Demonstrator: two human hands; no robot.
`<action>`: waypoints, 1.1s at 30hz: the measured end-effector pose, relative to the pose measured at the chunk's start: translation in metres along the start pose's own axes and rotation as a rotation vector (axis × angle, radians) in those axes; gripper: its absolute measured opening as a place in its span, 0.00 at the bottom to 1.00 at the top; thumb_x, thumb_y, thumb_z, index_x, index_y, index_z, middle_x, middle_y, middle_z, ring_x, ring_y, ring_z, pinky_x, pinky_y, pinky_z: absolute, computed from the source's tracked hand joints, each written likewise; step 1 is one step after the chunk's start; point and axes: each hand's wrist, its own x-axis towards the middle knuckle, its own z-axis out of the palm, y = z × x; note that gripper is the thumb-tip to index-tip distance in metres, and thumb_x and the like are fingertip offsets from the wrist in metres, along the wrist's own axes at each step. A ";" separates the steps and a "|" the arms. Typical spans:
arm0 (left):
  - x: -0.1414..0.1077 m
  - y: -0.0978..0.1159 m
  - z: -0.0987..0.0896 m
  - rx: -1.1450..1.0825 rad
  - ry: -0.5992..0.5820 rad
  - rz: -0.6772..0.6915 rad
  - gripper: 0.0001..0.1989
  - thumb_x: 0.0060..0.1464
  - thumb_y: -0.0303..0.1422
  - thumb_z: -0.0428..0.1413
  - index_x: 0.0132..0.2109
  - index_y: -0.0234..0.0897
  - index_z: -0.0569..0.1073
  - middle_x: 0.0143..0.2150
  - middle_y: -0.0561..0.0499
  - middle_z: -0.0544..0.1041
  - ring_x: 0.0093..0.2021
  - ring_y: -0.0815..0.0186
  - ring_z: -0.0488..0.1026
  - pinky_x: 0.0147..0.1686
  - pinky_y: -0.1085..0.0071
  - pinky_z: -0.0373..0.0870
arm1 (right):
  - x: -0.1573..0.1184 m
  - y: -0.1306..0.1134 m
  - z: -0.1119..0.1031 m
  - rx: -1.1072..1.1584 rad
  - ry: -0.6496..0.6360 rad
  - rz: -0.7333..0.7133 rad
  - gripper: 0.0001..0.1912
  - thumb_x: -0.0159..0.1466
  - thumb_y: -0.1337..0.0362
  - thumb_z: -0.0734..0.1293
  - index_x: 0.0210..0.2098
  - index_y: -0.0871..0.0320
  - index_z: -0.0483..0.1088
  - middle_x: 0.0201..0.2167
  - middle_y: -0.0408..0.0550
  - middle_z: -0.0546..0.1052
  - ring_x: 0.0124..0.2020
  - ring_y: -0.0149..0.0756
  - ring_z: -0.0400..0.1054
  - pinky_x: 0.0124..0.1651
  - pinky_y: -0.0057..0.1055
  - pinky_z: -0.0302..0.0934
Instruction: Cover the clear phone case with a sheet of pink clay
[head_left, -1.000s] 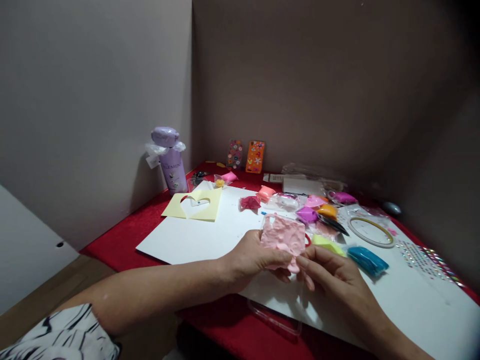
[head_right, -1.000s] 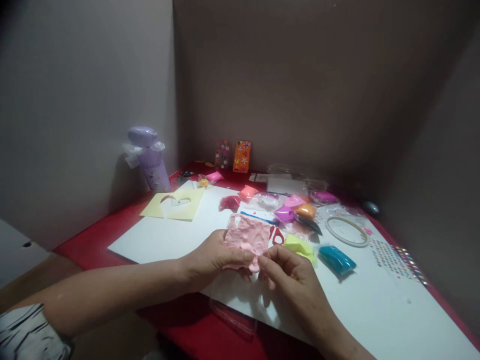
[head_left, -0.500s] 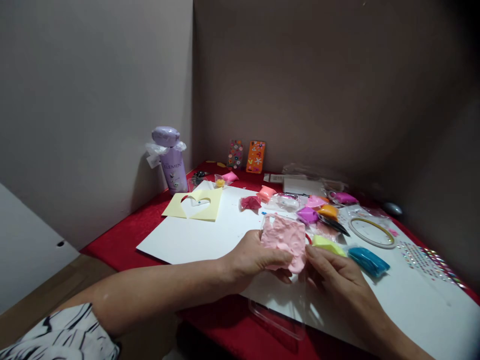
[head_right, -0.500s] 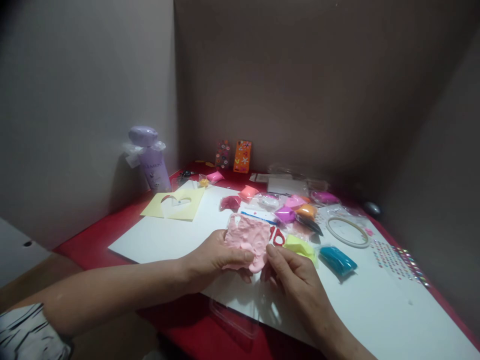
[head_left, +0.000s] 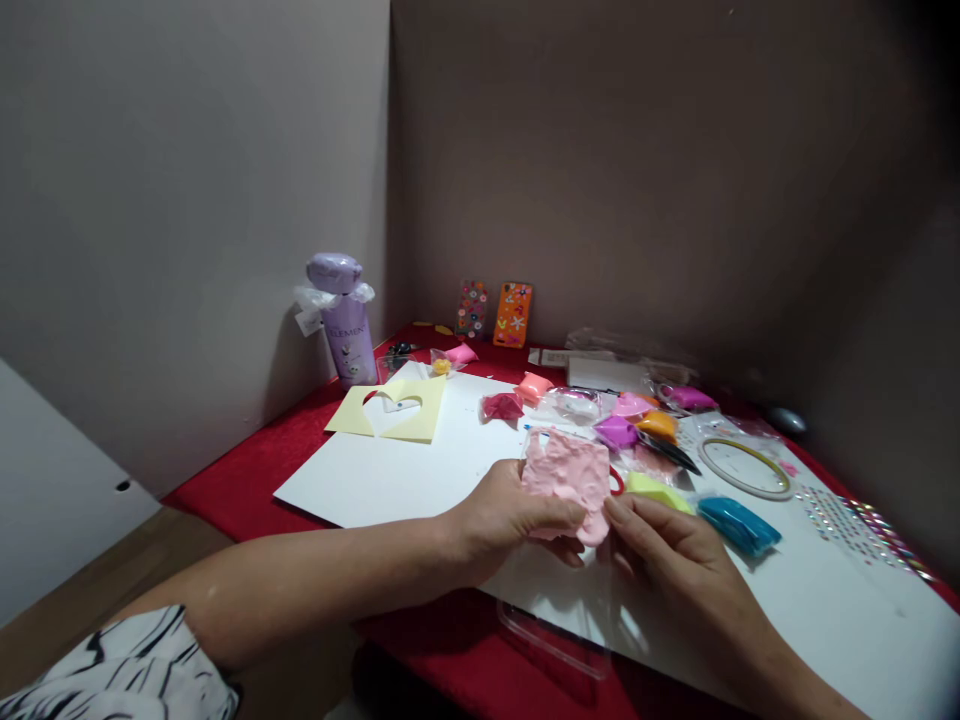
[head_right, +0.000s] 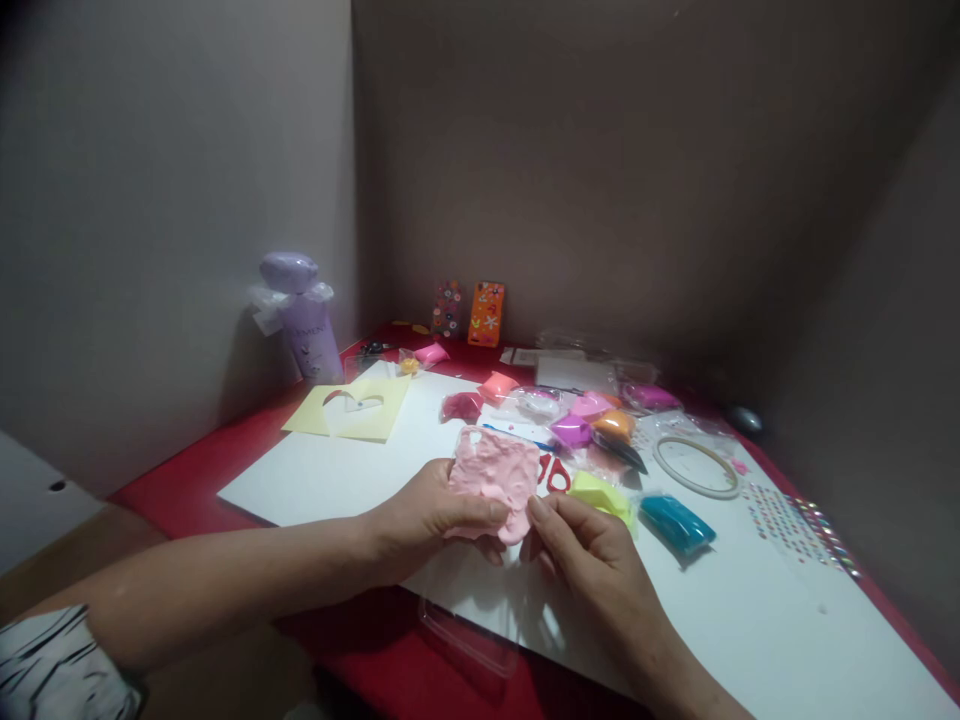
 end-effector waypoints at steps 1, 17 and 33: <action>0.000 0.000 0.000 0.001 0.001 -0.003 0.15 0.34 0.31 0.63 0.31 0.26 0.73 0.28 0.44 0.73 0.29 0.63 0.72 0.30 0.67 0.71 | 0.000 -0.001 0.000 -0.012 0.006 -0.007 0.22 0.58 0.45 0.63 0.24 0.58 0.68 0.21 0.42 0.64 0.24 0.26 0.55 0.24 0.23 0.51; -0.001 0.001 0.000 0.004 0.026 -0.019 0.21 0.31 0.36 0.67 0.31 0.24 0.74 0.28 0.43 0.74 0.26 0.65 0.71 0.30 0.65 0.71 | 0.002 0.002 -0.002 -0.025 0.063 -0.041 0.23 0.60 0.45 0.60 0.22 0.57 0.67 0.22 0.44 0.68 0.26 0.29 0.59 0.30 0.25 0.55; -0.001 0.001 0.000 0.008 0.008 -0.002 0.17 0.32 0.34 0.65 0.29 0.26 0.72 0.27 0.44 0.73 0.28 0.63 0.71 0.29 0.67 0.71 | -0.001 0.004 0.001 0.180 0.020 0.068 0.18 0.58 0.48 0.65 0.26 0.57 0.66 0.23 0.40 0.62 0.24 0.25 0.54 0.25 0.24 0.51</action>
